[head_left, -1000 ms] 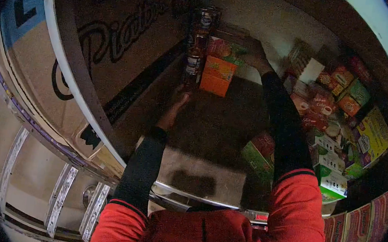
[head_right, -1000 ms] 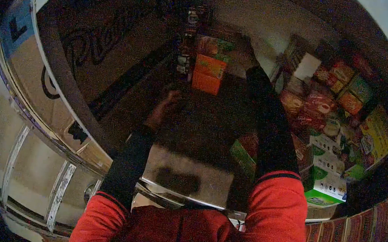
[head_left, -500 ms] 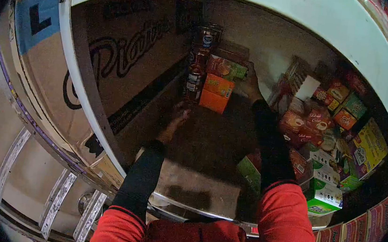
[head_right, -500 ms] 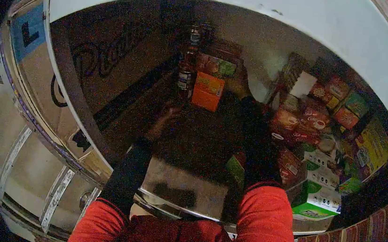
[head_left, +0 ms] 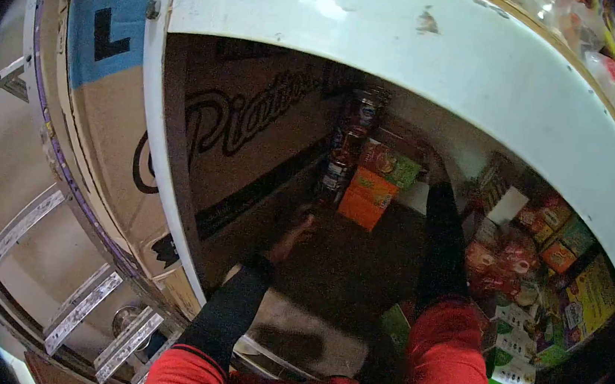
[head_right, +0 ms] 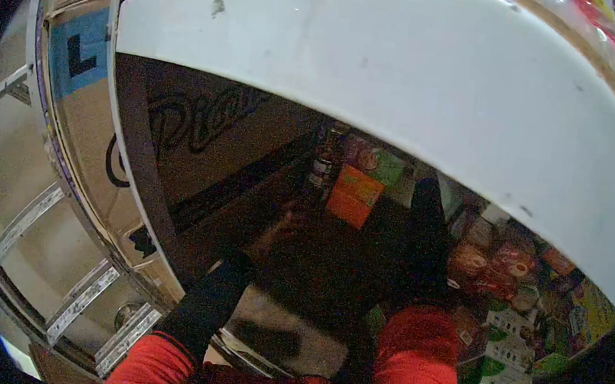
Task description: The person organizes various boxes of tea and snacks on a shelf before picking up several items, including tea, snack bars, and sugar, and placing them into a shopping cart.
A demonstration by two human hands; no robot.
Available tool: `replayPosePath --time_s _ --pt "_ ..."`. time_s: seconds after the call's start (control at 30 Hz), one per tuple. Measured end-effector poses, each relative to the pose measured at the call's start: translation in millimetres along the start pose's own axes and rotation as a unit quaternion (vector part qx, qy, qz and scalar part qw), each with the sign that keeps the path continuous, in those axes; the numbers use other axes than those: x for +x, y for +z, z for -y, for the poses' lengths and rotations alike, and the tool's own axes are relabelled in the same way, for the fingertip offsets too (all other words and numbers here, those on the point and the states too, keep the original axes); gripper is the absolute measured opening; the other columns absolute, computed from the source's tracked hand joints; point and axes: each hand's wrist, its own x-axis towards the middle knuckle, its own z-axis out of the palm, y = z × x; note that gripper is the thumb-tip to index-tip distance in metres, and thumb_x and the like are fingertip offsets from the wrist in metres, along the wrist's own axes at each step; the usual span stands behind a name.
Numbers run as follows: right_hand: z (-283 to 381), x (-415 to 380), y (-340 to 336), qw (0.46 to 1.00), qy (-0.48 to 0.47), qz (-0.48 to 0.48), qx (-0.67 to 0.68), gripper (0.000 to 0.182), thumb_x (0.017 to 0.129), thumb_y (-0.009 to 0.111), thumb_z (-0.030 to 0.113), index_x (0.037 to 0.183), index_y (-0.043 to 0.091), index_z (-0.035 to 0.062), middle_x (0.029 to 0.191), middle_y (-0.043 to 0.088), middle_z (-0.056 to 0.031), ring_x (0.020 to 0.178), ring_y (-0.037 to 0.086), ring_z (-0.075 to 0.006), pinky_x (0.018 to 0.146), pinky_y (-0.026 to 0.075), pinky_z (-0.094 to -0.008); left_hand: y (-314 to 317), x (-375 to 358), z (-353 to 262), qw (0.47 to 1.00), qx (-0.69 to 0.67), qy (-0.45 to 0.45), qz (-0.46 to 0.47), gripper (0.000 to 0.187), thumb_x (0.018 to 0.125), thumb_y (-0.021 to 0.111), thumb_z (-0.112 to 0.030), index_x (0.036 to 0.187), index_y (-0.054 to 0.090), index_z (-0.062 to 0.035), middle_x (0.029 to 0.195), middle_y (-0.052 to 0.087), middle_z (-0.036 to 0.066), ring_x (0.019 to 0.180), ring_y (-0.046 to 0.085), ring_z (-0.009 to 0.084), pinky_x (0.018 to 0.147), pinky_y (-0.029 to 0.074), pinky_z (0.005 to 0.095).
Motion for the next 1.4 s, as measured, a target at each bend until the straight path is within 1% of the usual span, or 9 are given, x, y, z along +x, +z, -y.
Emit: replayPosePath --time_s 0.43,0.83,0.93,1.0,1.07,1.27,1.33,1.37,1.4 --pt "10.9 94.5 -1.9 0.967 -0.066 -0.151 -0.194 0.061 0.082 0.067 0.038 0.129 0.041 0.0101 0.130 0.046 -0.0116 0.114 0.048 -0.0272 0.092 0.044 -0.0408 -4.9 2.2 1.2 0.999 0.030 -0.018 0.003 0.078 0.087 0.051 -0.058 0.142 0.029 -0.0060 0.139 0.039 0.016 0.125 0.043 0.0279 0.105 0.036 0.0426" --pt "-5.9 89.0 11.0 0.923 -0.042 -0.182 -0.335 0.058 0.081 0.068 0.040 0.124 0.048 0.0071 0.125 0.051 -0.0121 0.107 0.054 -0.0263 0.089 0.046 -0.0408 -4.1 4.8 6.4 0.999 -0.029 0.031 0.000 0.060 0.092 0.057 -0.039 0.138 0.036 -0.0057 0.132 0.046 0.011 0.121 0.045 0.0233 0.100 0.040 0.0378" --pt "19.4 66.1 12.1 0.910 -0.103 -0.112 -0.385 0.057 0.080 0.068 0.040 0.123 0.050 0.0064 0.124 0.053 -0.0122 0.105 0.055 -0.0261 0.088 0.046 -0.0408 -14.3 20.0 29.6 0.999 -0.023 -0.034 0.024 0.060 0.092 0.056 -0.041 0.137 0.038 -0.0057 0.132 0.047 0.011 0.121 0.046 0.0227 0.102 0.039 0.0384" --pt "43.0 39.0 11.6 0.921 -0.230 0.155 -0.272 0.062 0.077 0.073 0.036 0.127 0.048 0.0081 0.128 0.050 -0.0109 0.112 0.052 -0.0273 0.093 0.045 -0.0411 -6.8 12.7 17.7 0.999 0.005 -0.044 -0.004 0.061 0.092 0.054 -0.044 0.137 0.038 -0.0059 0.133 0.046 0.010 0.121 0.045 0.0226 0.104 0.036 0.0389" --pt "53.3 16.2 15.2 0.893 -0.282 0.283 -0.207 0.065 0.076 0.075 0.035 0.129 0.047 0.0090 0.130 0.049 -0.0103 0.115 0.051 -0.0279 0.095 0.044 -0.0413 -18.4 28.5 47.5 0.999 0.011 -0.043 -0.021 0.062 0.092 0.052 -0.046 0.138 0.035 -0.0081 0.131 0.048 0.010 0.118 0.048 0.0243 0.101 0.039 0.0391" --pt "44.9 -19.9 6.3 0.906 -0.222 0.308 -0.187 0.056 0.086 0.061 0.014 0.138 0.040 0.0110 0.141 0.042 -0.0087 0.132 0.036 -0.0217 0.107 0.035 -0.0359 2.5 1.2 -3.2 1.000 -0.014 -0.013 0.001 0.070 0.090 0.054 -0.049 0.142 0.031 -0.0070 0.140 0.039 0.014 0.124 0.043 0.0244 0.105 0.034 0.0402" --pt "23.7 -5.1 -1.3 0.889 -0.208 0.242 -0.329 0.073 0.064 0.081 0.019 0.130 0.050 0.0145 0.132 0.051 -0.0074 0.125 0.044 -0.0240 0.108 0.033 -0.0379 3.4 1.4 -7.1 1.000 -0.009 -0.018 0.005 0.071 0.090 0.054 -0.049 0.142 0.029 -0.0075 0.141 0.038 0.014 0.124 0.043 0.0248 0.105 0.035 0.0402" --pt "29.4 -6.4 3.1 0.889 -0.209 0.242 -0.329 0.073 0.064 0.081 0.019 0.130 0.050 0.0145 0.132 0.051 -0.0074 0.125 0.044 -0.0240 0.108 0.033 -0.0379 2.8 0.7 -7.4 0.999 0.010 -0.036 0.006 0.071 0.090 0.054 -0.049 0.142 0.029 -0.0076 0.141 0.037 0.014 0.124 0.043 0.0249 0.104 0.035 0.0401" --pt "34.1 -8.2 10.9 0.852 -0.336 0.185 -0.358 0.071 0.064 0.079 0.019 0.129 0.051 0.0146 0.132 0.051 -0.0070 0.126 0.044 -0.0246 0.108 0.034 -0.0386 1.5 0.2 -7.7 0.998 0.028 -0.054 0.007 0.071 0.090 0.053 -0.050 0.142 0.029 -0.0078 0.142 0.036 0.014 0.124 0.042 0.0251 0.104 0.036 0.0399"
